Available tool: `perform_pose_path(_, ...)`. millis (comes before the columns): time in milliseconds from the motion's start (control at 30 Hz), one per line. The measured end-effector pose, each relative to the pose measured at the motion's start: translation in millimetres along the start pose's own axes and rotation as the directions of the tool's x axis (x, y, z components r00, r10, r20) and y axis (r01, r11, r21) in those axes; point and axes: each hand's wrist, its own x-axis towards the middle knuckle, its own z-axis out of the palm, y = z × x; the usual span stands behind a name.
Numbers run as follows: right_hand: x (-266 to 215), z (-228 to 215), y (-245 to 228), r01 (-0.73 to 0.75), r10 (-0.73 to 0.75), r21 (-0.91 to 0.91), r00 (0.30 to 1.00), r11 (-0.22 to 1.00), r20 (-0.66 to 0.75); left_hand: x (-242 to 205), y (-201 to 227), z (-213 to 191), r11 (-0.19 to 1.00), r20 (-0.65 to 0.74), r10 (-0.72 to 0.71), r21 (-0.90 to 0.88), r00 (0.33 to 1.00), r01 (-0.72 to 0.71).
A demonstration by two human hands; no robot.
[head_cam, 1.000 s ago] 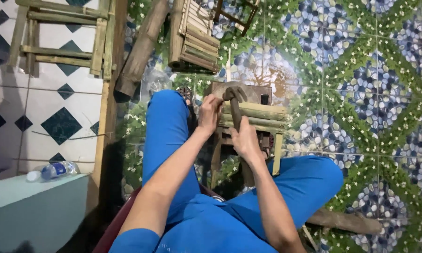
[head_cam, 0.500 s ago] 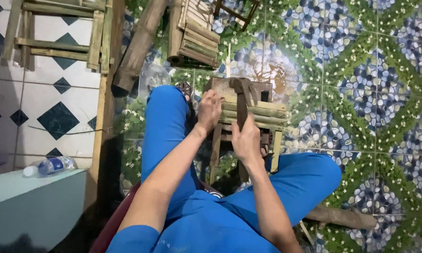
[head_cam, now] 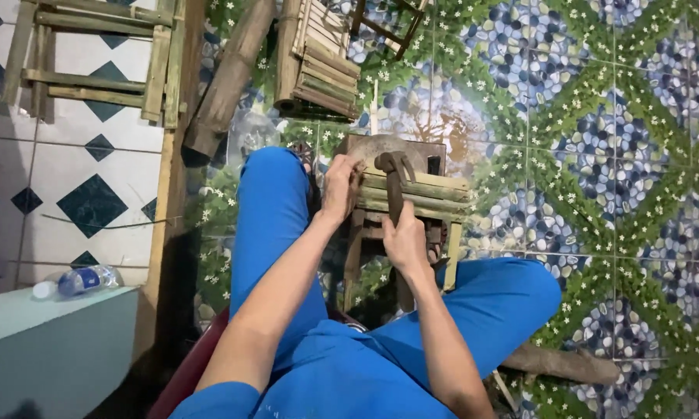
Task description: The person assembles a small bamboo stool by hand, aligning and securing bamboo slats with a hammer. They repeatedly adjust the slats and tap them into place, occasionally repositioning the stool to access different sides.
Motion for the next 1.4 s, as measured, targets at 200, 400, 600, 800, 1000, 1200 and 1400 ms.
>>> perform_pose_path(200, 31.9, 20.2, 43.5, -0.132, 0.132, -0.008, 0.988, 0.991, 0.078, 9.3, -58.3, 8.1, 0.941, -0.031, 0.1, 0.326, 0.994, -0.085)
perform_pose_path(400, 36.1, 17.7, 38.8, -0.169, 0.165, 0.018, 0.978, 0.985, 0.123, 7.7, -69.0, 10.7, 0.943, -0.012, 0.11, 0.317, 0.994, -0.101)
perform_pose_path(600, 24.3, 16.7, 15.8, -0.168, 0.167, -0.008, 0.98, 0.986, 0.107, -4.9, -47.6, 7.4, 0.951, -0.034, 0.139, 0.284, 0.99, -0.124)
perform_pose_path(800, 17.4, 15.1, 6.5, -0.211, 0.21, -0.004, 0.971, 0.977, 0.115, -16.0, -40.8, 15.9, 0.943, -0.102, 0.2, 0.292, 0.975, -0.163)
perform_pose_path(1000, 15.0, 17.4, 6.3, -0.201, 0.197, 0.018, 0.973, 0.979, 0.119, -19.9, -43.4, 32.0, 0.865, -0.229, 0.317, 0.468, 0.921, -0.181)
perform_pose_path(1200, 14.6, 13.2, -5.1, -0.179, 0.178, -0.007, 0.978, 0.984, 0.112, -19.0, -46.1, 34.9, 0.832, -0.223, 0.366, 0.513, 0.903, -0.211)
perform_pose_path(1400, 16.1, 15.7, 5.2, -0.165, 0.162, 0.022, 0.981, 0.986, 0.108, -16.9, -42.8, 35.6, 0.817, -0.209, 0.375, 0.536, 0.903, -0.215)
